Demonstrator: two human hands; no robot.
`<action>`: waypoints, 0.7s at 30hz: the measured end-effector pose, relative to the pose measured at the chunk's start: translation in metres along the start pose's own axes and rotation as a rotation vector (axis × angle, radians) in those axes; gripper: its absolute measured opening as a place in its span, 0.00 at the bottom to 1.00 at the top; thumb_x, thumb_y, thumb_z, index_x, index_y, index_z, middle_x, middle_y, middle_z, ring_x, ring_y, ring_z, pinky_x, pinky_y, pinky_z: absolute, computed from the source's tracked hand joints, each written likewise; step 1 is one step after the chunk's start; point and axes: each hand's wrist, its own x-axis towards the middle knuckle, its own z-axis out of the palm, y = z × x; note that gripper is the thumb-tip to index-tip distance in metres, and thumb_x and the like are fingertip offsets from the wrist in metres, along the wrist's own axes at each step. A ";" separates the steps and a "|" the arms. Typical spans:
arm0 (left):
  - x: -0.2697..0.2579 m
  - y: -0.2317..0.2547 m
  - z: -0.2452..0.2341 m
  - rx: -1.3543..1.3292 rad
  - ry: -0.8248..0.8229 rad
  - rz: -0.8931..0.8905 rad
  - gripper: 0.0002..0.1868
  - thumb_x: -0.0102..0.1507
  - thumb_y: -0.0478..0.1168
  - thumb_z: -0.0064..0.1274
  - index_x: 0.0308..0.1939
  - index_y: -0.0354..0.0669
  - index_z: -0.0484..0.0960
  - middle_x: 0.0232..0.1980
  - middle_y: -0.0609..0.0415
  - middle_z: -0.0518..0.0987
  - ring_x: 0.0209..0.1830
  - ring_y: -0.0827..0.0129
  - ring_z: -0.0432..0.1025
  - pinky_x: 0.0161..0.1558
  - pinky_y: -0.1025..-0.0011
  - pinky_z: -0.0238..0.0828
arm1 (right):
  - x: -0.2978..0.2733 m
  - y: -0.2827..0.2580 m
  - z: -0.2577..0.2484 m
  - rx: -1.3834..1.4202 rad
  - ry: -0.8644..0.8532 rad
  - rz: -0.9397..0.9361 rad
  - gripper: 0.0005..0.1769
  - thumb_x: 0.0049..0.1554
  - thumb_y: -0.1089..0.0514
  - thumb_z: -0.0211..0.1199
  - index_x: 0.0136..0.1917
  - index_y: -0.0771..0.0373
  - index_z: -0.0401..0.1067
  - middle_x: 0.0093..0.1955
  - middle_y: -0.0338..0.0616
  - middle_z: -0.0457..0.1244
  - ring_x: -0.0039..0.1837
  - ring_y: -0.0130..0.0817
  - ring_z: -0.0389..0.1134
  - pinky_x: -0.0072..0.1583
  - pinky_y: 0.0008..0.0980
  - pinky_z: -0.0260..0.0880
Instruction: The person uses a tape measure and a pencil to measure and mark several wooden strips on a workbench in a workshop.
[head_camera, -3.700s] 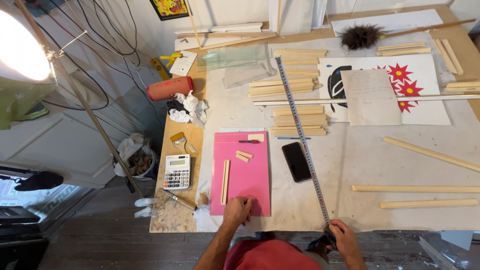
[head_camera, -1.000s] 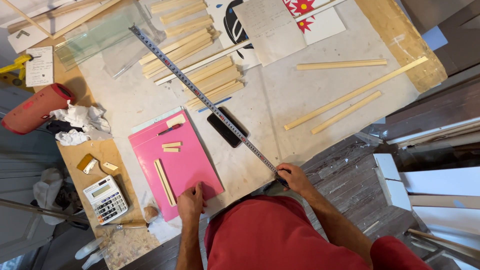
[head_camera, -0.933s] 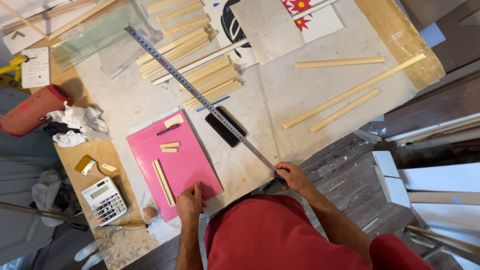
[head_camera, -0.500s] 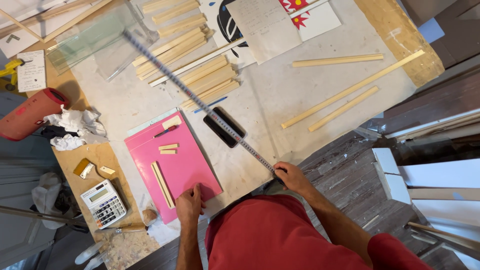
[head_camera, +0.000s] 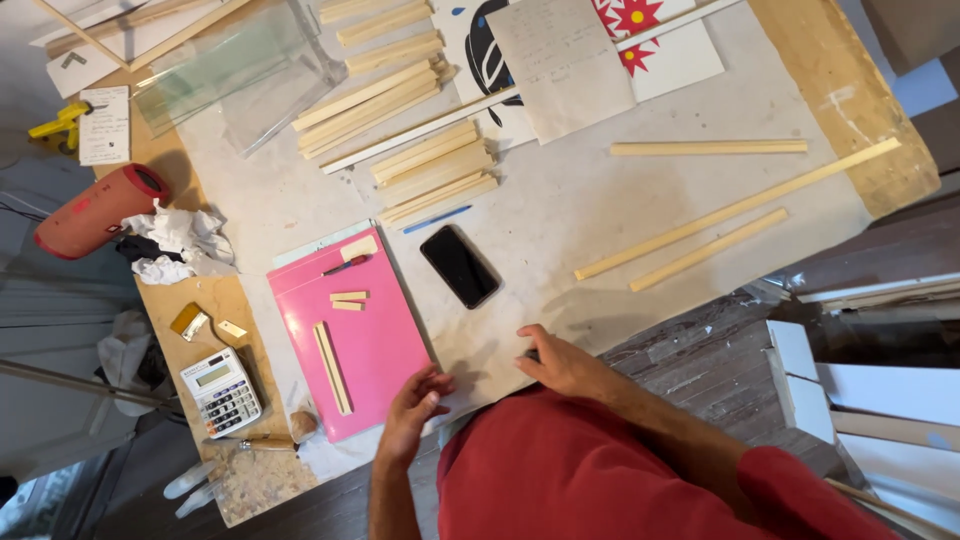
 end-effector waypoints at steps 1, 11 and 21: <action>0.004 -0.001 0.013 0.000 0.008 -0.001 0.41 0.59 0.49 0.58 0.73 0.38 0.67 0.63 0.43 0.81 0.61 0.53 0.77 0.52 0.58 0.78 | 0.006 -0.009 -0.005 0.000 -0.007 -0.004 0.34 0.64 0.37 0.50 0.76 0.55 0.52 0.66 0.54 0.65 0.62 0.45 0.70 0.61 0.40 0.68; 0.062 -0.002 0.112 0.171 0.501 -0.162 0.14 0.59 0.43 0.59 0.44 0.38 0.88 0.41 0.51 0.87 0.40 0.70 0.77 0.42 0.72 0.75 | 0.100 0.046 -0.115 -0.090 -0.050 -0.565 0.26 0.58 0.48 0.66 0.67 0.60 0.72 0.66 0.48 0.66 0.66 0.42 0.68 0.68 0.38 0.64; 0.075 -0.141 0.193 1.113 0.847 0.349 0.47 0.47 0.60 0.70 0.68 0.54 0.74 0.68 0.51 0.72 0.67 0.55 0.67 0.66 0.57 0.63 | 0.228 0.082 -0.389 -0.117 0.393 -0.355 0.20 0.62 0.54 0.62 0.65 0.63 0.73 0.64 0.47 0.69 0.63 0.40 0.71 0.62 0.38 0.70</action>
